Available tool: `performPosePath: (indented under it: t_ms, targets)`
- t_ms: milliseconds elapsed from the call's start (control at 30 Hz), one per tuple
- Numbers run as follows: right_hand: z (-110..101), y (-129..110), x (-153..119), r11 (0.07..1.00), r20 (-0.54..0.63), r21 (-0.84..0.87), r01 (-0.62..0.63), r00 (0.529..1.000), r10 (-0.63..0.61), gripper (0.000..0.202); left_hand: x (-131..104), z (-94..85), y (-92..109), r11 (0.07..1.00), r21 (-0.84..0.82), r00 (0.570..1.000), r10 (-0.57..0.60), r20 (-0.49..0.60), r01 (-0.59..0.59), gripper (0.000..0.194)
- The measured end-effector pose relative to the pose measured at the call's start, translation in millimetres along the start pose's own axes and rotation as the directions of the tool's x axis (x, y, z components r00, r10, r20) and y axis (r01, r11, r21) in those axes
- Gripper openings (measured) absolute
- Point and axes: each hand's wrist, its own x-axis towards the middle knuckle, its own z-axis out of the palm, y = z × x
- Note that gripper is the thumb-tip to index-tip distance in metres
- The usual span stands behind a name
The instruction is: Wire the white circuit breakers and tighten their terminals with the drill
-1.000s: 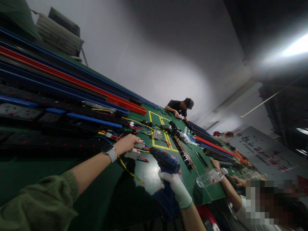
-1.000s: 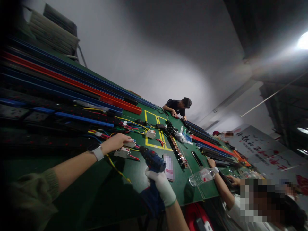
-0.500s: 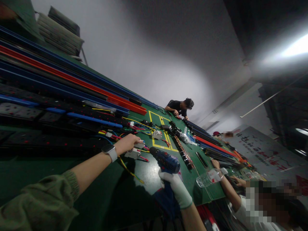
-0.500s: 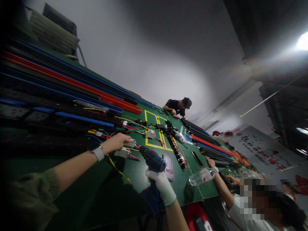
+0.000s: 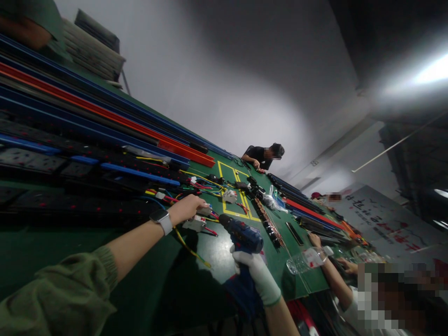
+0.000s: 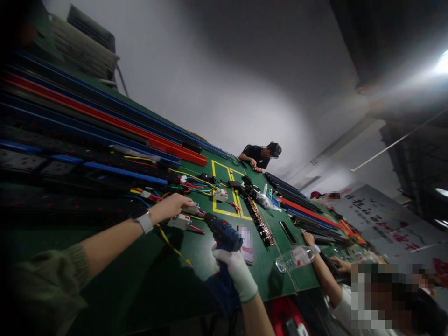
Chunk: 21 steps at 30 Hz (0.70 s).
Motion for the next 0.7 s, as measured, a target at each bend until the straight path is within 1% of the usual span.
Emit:
performPosePath:
  t_ms: [67,167,233,300,367,433,533,600,700]
  targets:
    - [-0.4,0.6,-0.4,1.000,0.002,-0.006,0.002,1.000,-0.002,0.028,1.4,1.5,-2.6,1.000,0.002,1.000,-0.001,0.012,0.001,0.051]
    - [-1.6,0.5,-0.1,1.000,0.042,-0.020,0.010,0.999,-0.009,0.021,3.2,3.2,-5.3,1.000,0.020,1.000,-0.001,0.030,0.000,0.056]
    - [-1.9,-0.3,1.3,0.999,0.054,-0.029,0.014,0.998,-0.012,0.020,3.5,3.3,-5.6,1.000,0.023,0.999,-0.001,0.036,0.000,0.057]
    - [-1.7,-1.2,3.6,0.999,0.022,-0.044,-0.001,1.000,0.002,0.025,3.2,2.8,-5.1,1.000,0.016,0.999,0.000,0.036,-0.001,0.058]
    - [-1.5,-1.8,6.1,0.997,-0.019,-0.061,-0.046,0.999,0.045,0.032,2.8,2.3,-4.4,1.000,0.013,0.999,0.000,0.032,0.000,0.058]
    - [-1.8,-1.7,7.4,0.994,-0.014,-0.072,-0.088,0.996,0.088,0.032,2.7,2.2,-3.9,1.000,0.014,1.000,0.001,0.023,-0.001,0.055]
    - [-3.2,-0.9,6.9,0.998,0.037,-0.052,-0.042,0.998,0.043,0.027,2.9,2.0,-3.4,1.000,0.010,1.000,0.014,0.008,-0.014,0.050]
    - [-4.1,-1.0,7.1,0.999,0.038,-0.047,-0.024,0.999,0.026,0.026,2.8,1.5,-2.7,1.000,0.003,1.000,0.019,0.005,-0.019,0.049]
    - [-4.7,-2.1,9.6,0.989,0.022,-0.110,-0.102,0.994,0.105,0.029,2.3,0.8,-2.1,1.000,-0.018,1.000,0.017,0.011,-0.017,0.049]
